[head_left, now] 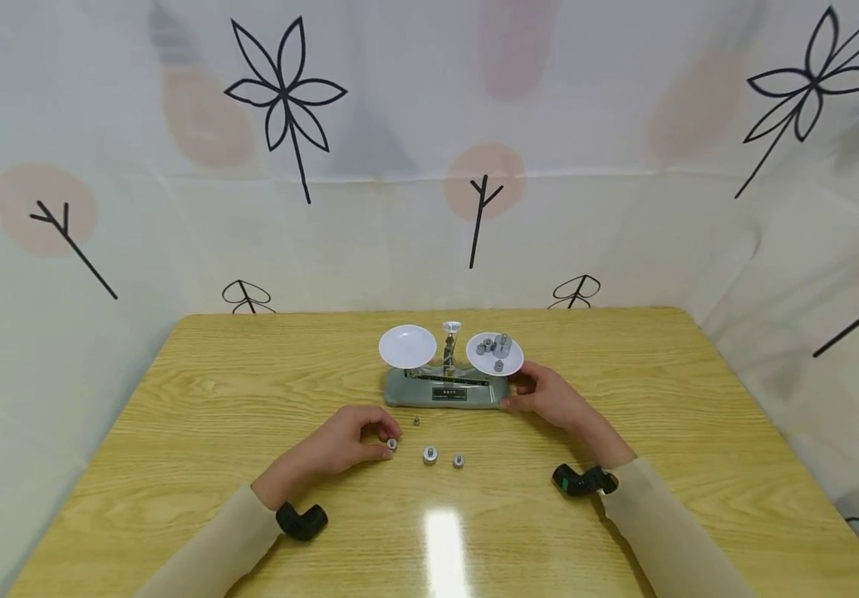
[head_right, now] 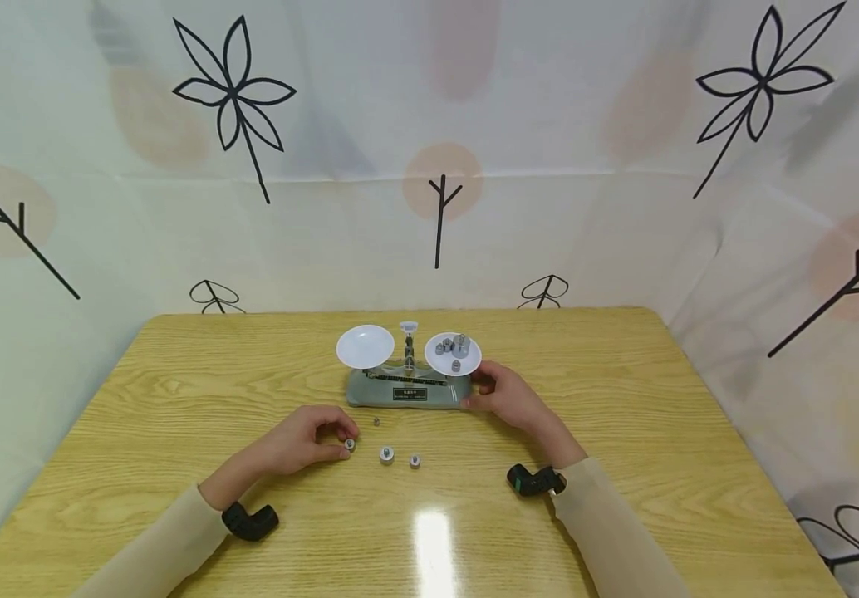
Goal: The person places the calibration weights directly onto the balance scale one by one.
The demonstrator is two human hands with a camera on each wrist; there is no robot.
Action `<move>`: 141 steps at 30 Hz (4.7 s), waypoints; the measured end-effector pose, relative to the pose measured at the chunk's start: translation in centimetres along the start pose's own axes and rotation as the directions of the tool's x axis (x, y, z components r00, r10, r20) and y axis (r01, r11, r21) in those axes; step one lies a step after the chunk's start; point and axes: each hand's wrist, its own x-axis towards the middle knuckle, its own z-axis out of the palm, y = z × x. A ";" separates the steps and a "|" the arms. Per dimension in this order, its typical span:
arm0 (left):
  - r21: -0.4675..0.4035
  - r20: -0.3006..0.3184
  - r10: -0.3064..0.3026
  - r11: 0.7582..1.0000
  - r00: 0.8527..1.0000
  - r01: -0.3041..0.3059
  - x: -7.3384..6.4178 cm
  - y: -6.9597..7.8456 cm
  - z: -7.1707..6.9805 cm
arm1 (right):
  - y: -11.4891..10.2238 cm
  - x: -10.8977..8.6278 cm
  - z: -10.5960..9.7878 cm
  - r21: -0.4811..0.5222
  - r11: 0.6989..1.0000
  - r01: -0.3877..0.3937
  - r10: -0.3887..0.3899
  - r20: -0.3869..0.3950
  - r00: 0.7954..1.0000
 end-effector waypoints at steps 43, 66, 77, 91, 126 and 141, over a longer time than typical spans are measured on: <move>0.031 -0.105 0.010 0.999 0.994 -0.007 -0.3 0.6 -1.0 | -2.1 -1.0 -0.1 0.013 1.000 0.014 -0.014 0.007 1.000; 0.086 -0.215 0.071 0.995 0.974 -0.054 0.0 2.7 -4.4 | 0.8 0.1 0.0 0.025 1.000 0.006 -0.006 -0.007 1.000; 0.103 -0.274 0.112 0.991 0.955 -0.087 0.9 4.4 -6.4 | 1.0 0.1 0.0 0.028 1.000 0.010 -0.010 -0.009 1.000; 0.149 -0.288 0.149 0.983 0.946 -0.109 2.8 5.9 -7.7 | 1.1 0.3 0.2 0.015 1.000 0.005 -0.005 -0.002 1.000; 0.221 -0.186 0.132 0.971 0.974 -0.090 7.7 6.0 -7.0 | 1.0 0.0 0.2 0.004 1.000 -0.009 0.009 0.011 1.000; 0.236 -0.154 0.153 0.965 0.976 -0.114 7.9 6.5 -6.9 | -3.4 -1.7 -0.2 0.009 1.000 -0.004 0.004 0.002 1.000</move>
